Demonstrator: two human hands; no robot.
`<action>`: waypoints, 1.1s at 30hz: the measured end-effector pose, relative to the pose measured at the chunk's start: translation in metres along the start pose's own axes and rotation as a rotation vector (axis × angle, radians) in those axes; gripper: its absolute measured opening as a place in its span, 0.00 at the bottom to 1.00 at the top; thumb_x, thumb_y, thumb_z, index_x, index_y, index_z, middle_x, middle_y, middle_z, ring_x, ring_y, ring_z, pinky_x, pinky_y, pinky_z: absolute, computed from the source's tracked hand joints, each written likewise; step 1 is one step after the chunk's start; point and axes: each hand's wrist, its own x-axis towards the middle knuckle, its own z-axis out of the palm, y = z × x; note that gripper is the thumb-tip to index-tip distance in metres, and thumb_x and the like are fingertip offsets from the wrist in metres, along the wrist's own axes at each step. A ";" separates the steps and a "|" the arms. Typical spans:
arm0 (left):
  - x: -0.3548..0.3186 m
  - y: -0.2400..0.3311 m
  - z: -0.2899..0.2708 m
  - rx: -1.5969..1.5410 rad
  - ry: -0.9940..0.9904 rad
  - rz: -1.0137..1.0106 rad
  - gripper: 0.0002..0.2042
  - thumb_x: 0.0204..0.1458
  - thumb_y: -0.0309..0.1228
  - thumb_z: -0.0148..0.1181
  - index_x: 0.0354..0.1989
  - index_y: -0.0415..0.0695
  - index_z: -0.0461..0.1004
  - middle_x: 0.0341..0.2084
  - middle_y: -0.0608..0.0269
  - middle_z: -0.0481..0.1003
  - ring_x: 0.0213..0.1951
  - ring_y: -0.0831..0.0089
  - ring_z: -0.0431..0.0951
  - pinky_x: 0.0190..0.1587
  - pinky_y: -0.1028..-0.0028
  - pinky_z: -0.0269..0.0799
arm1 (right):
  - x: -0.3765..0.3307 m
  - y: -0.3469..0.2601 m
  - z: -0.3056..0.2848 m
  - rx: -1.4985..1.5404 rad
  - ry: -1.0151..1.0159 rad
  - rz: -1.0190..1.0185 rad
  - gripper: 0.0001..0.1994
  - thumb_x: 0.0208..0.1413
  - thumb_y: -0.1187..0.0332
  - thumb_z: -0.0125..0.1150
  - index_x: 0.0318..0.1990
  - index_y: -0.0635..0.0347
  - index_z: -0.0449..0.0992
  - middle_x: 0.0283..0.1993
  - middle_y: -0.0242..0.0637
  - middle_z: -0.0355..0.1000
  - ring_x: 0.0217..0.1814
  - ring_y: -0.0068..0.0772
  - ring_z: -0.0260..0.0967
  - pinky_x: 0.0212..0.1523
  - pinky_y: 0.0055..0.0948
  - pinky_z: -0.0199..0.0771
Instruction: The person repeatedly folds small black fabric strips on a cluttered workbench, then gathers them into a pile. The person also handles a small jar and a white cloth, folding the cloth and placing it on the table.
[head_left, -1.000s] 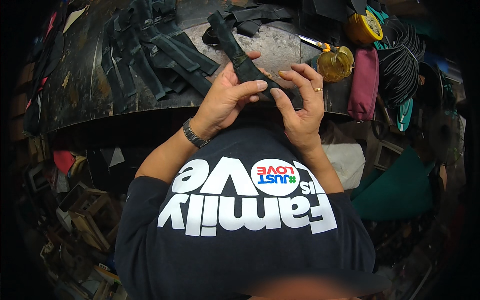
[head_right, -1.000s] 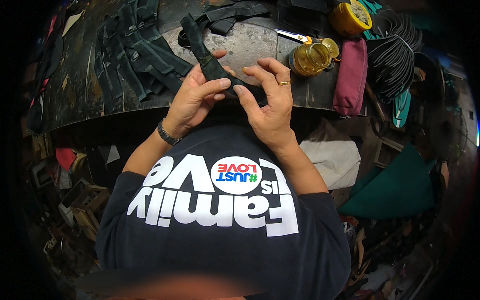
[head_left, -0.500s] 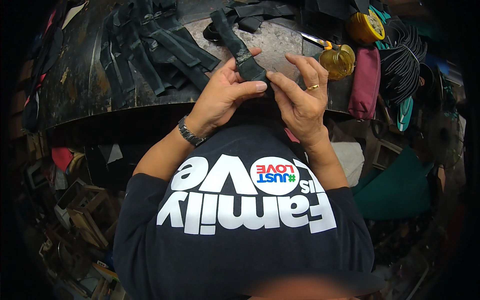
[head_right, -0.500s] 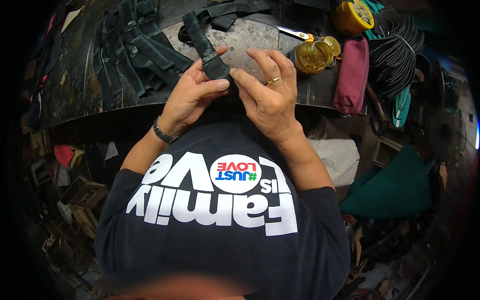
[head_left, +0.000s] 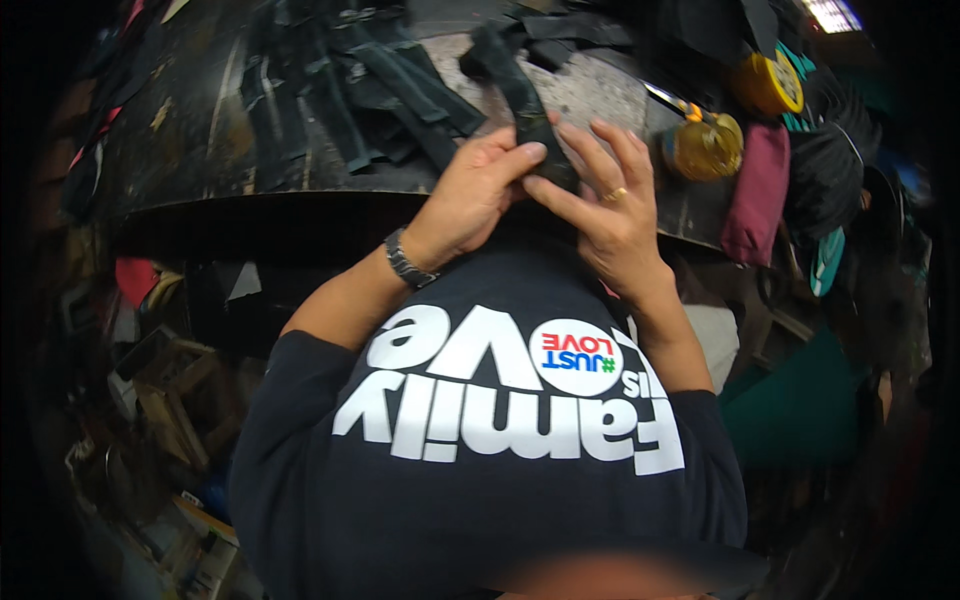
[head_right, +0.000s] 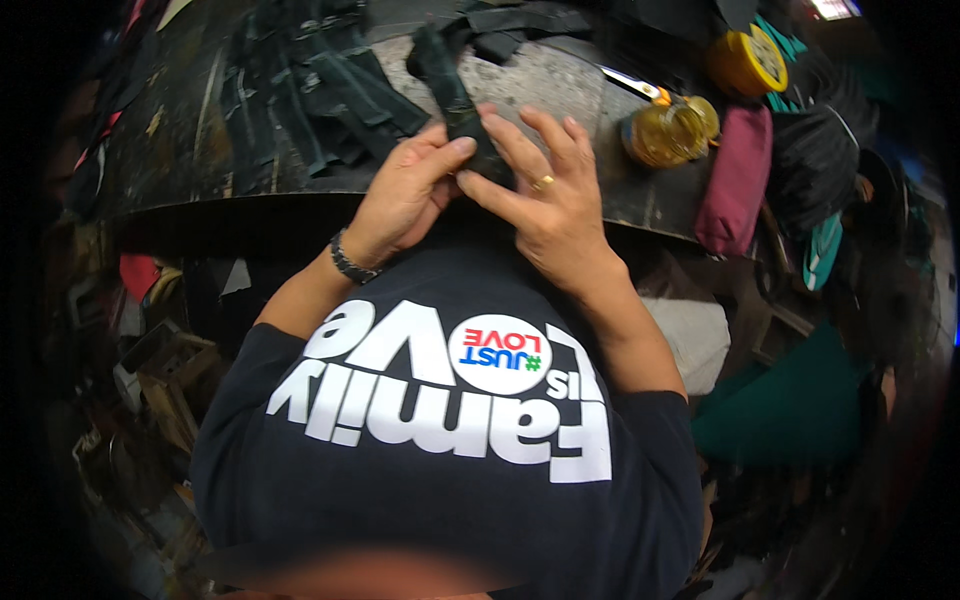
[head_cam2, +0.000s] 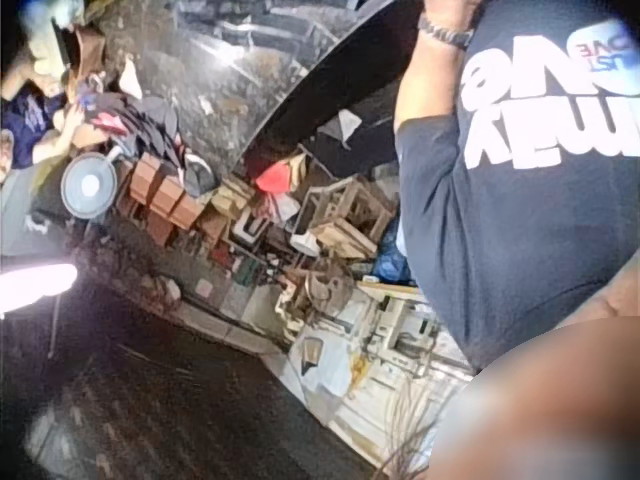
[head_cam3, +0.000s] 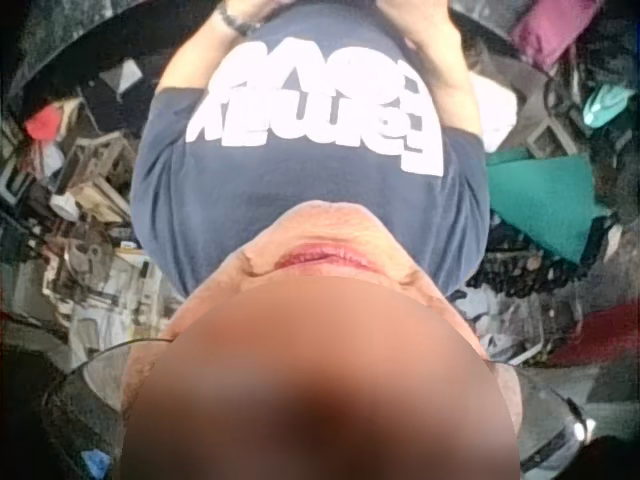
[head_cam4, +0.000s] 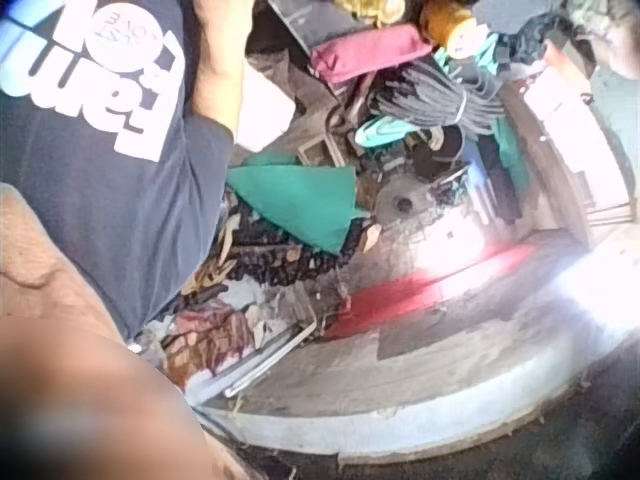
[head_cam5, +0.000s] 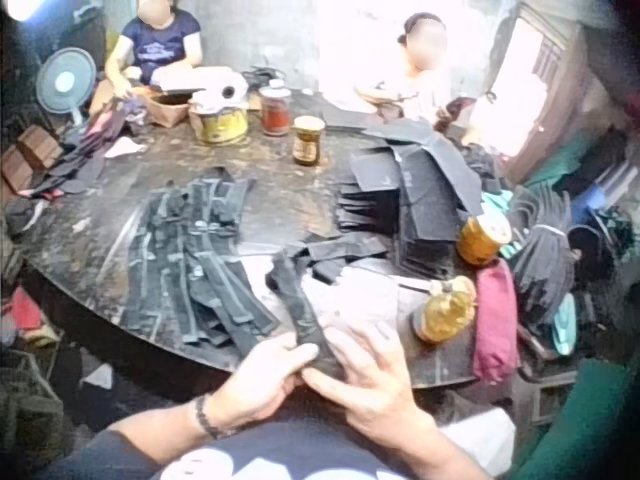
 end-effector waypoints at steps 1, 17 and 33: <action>-0.001 0.006 0.002 0.017 -0.030 0.041 0.22 0.67 0.29 0.48 0.69 0.41 0.61 0.53 0.62 0.75 0.51 0.78 0.77 0.54 0.74 0.75 | 0.001 -0.002 -0.004 0.097 0.024 -0.010 0.27 0.43 0.85 0.56 0.46 0.40 0.85 0.65 0.39 0.67 0.70 0.50 0.59 0.68 0.47 0.59; 0.009 0.163 -0.124 1.788 0.945 0.837 0.32 0.56 0.47 0.66 0.66 0.43 0.66 0.52 0.48 0.74 0.47 0.58 0.78 0.50 0.65 0.75 | -0.031 0.062 -0.082 0.238 0.400 0.401 0.23 0.67 0.49 0.52 0.44 0.62 0.82 0.54 0.46 0.70 0.57 0.42 0.67 0.60 0.35 0.64; 0.127 0.085 -0.016 1.886 0.134 0.739 0.15 0.57 0.38 0.63 0.48 0.44 0.81 0.46 0.53 0.80 0.46 0.56 0.80 0.50 0.63 0.74 | -0.012 0.109 -0.078 -0.387 0.025 0.359 0.22 0.66 0.49 0.50 0.37 0.52 0.87 0.57 0.40 0.75 0.67 0.48 0.61 0.67 0.46 0.55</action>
